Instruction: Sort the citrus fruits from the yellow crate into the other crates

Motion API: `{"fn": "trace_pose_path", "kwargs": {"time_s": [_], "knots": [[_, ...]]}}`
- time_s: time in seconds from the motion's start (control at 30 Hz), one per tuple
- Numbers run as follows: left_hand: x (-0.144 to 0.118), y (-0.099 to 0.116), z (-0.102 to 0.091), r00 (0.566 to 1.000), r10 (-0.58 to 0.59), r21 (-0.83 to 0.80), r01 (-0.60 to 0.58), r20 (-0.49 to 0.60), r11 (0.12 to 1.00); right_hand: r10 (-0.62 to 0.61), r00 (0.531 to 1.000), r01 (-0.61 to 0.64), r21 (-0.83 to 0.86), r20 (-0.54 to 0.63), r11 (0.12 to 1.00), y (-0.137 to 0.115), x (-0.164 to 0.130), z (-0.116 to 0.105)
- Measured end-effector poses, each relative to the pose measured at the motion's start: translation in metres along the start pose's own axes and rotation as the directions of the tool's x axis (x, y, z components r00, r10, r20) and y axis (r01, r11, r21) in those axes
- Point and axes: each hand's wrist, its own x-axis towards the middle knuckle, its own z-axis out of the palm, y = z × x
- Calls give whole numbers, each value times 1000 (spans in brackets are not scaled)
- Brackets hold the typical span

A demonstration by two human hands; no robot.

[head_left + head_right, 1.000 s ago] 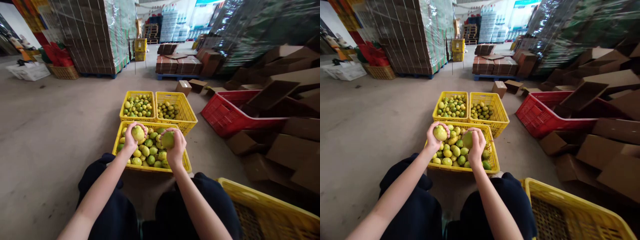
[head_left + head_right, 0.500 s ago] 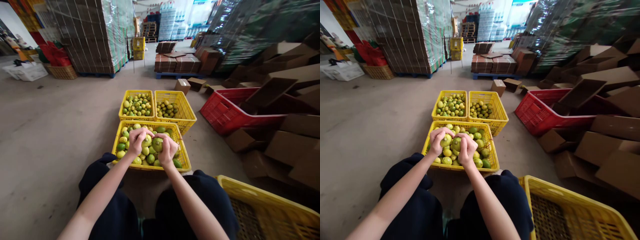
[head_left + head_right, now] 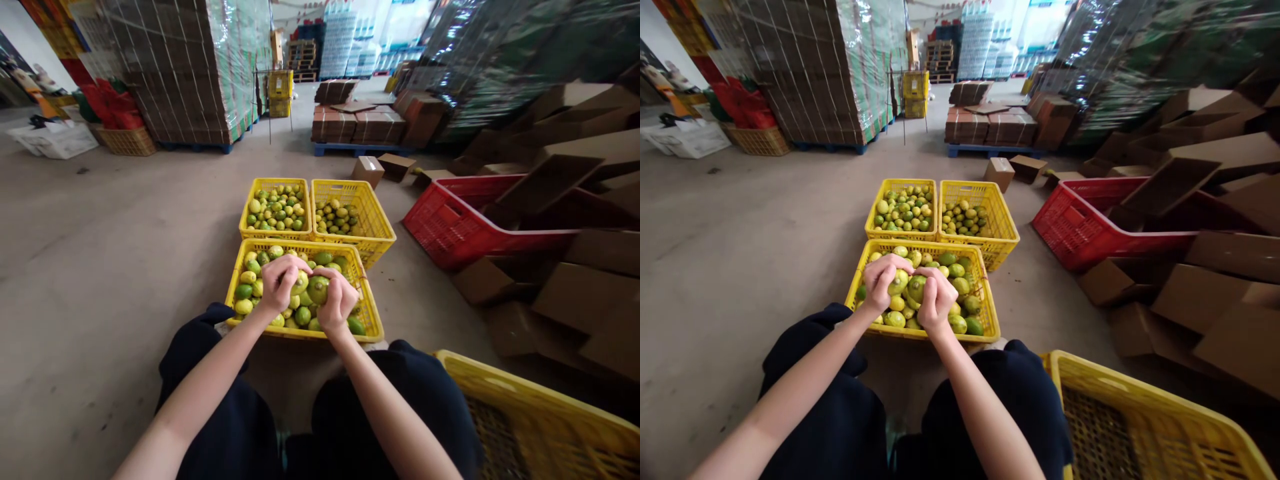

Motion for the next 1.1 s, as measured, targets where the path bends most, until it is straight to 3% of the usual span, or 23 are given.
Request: {"fn": "trace_pose_path", "kwargs": {"time_s": [0.2, 0.27, 0.33, 0.37, 0.4, 0.43, 0.5, 0.53, 0.57, 0.6, 0.63, 0.73, 0.83, 0.9, 1.0, 1.1], "knots": [[-2, 0, 0, 1000, -21, 41, 21, -3, 999, 22, 1000, -22, 3, 0, 1000, 0, -1, -1], [-3, 0, 2, 997, -82, 44, 83, -7, 996, 87, 996, -87, 2, -1, 996, -2, 0, 0], [-1, -3, 5, 975, -220, 9, 221, -39, 975, 226, 974, -226, 26, -7, 974, -3, 3, 3], [1, -5, 7, 943, -325, -40, 323, -68, 946, 322, 947, -321, 59, -9, 945, -2, 5, 5], [3, -7, 8, 885, -456, -123, 444, -93, 888, 431, 902, -427, 113, -8, 897, -2, 8, 7], [6, -10, 9, 792, -603, -236, 570, -99, 787, 547, 837, -537, 193, 0, 821, -1, 11, 9], [13, -15, 8, 522, -853, -491, 738, -18, 462, 755, 651, -716, 402, 85, 571, 2, 19, 11], [16, -17, 7, 385, -921, -594, 754, 55, 280, 820, 547, -767, 495, 169, 409, 4, 23, 10], [19, -18, 5, 276, -953, -670, 732, 125, 124, 854, 449, -793, 558, 264, 245, 6, 27, 9], [21, -19, 3, 201, -963, -722, 692, 180, 9, 862, 365, -802, 588, 351, 100, 7, 30, 7], [23, -18, 1, 156, -964, -761, 645, 214, -64, 859, 293, -805, 593, 420, -16, 9, 32, 5], [25, -16, -2, 105, -959, -823, 544, 261, -165, 862, 107, -784, 575, 496, -234, 14, 33, 0], [25, -16, -1, 76, -961, -841, 506, 265, -191, 867, -27, -750, 563, 497, -346, 17, 29, 1], [25, -18, 0, 47, -961, -837, 505, 272, -212, 865, -59, -745, 555, 499, -371, 16, 26, 4], [23, -22, 1, 4, -954, -816, 519, 300, -254, 866, -66, -740, 558, 495, -375, 13, 26, 7], [22, -22, 1, -7, -948, -799, 536, 318, -272, 864, -28, -754, 557, 502, -348, 10, 27, 9]]}}
